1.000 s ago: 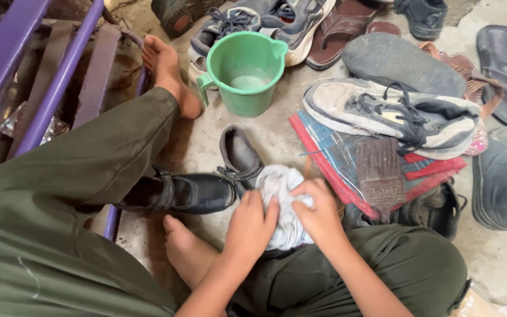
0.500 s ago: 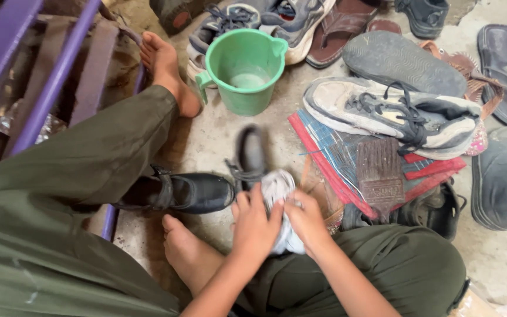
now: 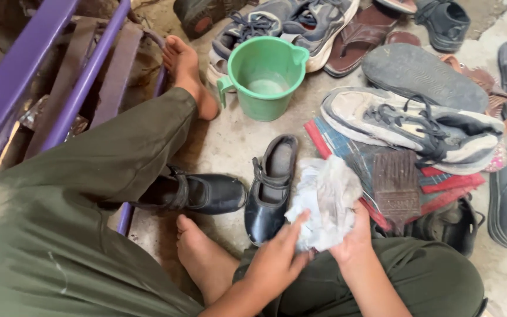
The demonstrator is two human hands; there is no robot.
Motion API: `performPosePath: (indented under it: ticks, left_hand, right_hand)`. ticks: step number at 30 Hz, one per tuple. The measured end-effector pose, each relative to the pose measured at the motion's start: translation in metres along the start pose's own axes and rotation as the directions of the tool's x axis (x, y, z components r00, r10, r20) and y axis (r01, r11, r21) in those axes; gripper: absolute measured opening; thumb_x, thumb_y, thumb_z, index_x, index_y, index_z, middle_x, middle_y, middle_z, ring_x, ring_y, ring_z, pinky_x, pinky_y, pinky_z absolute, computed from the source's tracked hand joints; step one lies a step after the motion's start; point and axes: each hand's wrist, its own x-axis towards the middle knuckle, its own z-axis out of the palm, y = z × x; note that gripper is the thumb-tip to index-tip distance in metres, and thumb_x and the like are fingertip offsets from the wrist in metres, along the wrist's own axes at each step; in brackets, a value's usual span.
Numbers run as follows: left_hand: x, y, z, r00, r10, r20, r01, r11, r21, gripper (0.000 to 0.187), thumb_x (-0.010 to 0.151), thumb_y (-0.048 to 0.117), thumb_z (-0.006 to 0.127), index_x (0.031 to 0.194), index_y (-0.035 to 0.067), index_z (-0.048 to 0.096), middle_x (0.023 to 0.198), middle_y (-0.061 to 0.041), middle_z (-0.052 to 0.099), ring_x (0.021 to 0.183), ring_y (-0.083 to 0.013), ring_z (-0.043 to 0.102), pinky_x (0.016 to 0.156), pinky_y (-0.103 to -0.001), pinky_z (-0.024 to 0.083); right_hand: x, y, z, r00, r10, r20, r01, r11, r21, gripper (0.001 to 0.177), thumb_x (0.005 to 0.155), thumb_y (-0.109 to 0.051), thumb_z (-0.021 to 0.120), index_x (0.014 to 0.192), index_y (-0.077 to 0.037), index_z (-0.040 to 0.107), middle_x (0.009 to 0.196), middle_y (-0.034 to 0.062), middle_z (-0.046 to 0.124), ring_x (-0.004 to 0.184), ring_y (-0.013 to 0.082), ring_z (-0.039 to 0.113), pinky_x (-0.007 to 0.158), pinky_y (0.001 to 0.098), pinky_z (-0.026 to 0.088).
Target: The person sits on the floor and wipes a black shoe with a white cloth. They repeatedly rub the cloth over the shoe's surface, focusing on the upper and sides, while surrounded by other footwear and a green cup.
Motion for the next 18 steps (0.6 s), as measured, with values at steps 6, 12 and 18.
performPosePath:
  ticks: [6, 12, 18]
  left_hand:
    - [0.018, -0.011, -0.023, 0.936, -0.046, -0.35, 0.036, 0.999, -0.033, 0.041, 0.102, 0.02, 0.06, 0.143, 0.018, 0.058, 0.134, -0.019, 0.067, 0.124, -0.0445, 0.067, 0.103, -0.05, 0.054]
    - [0.032, 0.022, -0.048, 0.889, 0.352, -0.292, -0.336, 0.936, 0.106, 0.073, 0.071, 0.02, 0.077, 0.141, 0.009, 0.059, 0.144, -0.037, 0.034, 0.13, -0.0527, 0.038, 0.103, -0.055, 0.038]
    - [0.031, -0.005, -0.035, 0.946, 0.264, -0.187, -0.223, 0.951, 0.212, 0.039, 0.075, 0.029, 0.076, 0.113, 0.02, 0.07, 0.12, -0.012, 0.063, 0.119, -0.0368, 0.057, 0.104, -0.046, 0.05]
  right_hand:
    - [0.006, 0.018, -0.002, 0.968, 0.041, 0.248, 0.036, 0.954, -0.299, 0.049, 0.092, -0.018, 0.051, 0.14, -0.011, 0.053, 0.129, 0.0132, 0.067, 0.114, 0.0304, 0.066, 0.095, 0.0486, 0.054]
    - [0.014, 0.048, -0.04, 0.937, 0.196, 0.289, -0.021, 0.858, -0.513, 0.055, 0.085, -0.014, 0.056, 0.14, -0.011, 0.053, 0.128, 0.006, 0.07, 0.112, 0.0224, 0.072, 0.096, 0.0394, 0.058]
    - [0.058, 0.072, -0.082, 0.89, -0.243, 0.387, 0.455, 0.542, -0.707, 0.032, 0.098, -0.018, 0.061, 0.121, 0.002, 0.069, 0.112, 0.0118, 0.073, 0.101, 0.0238, 0.069, 0.085, 0.0386, 0.059]
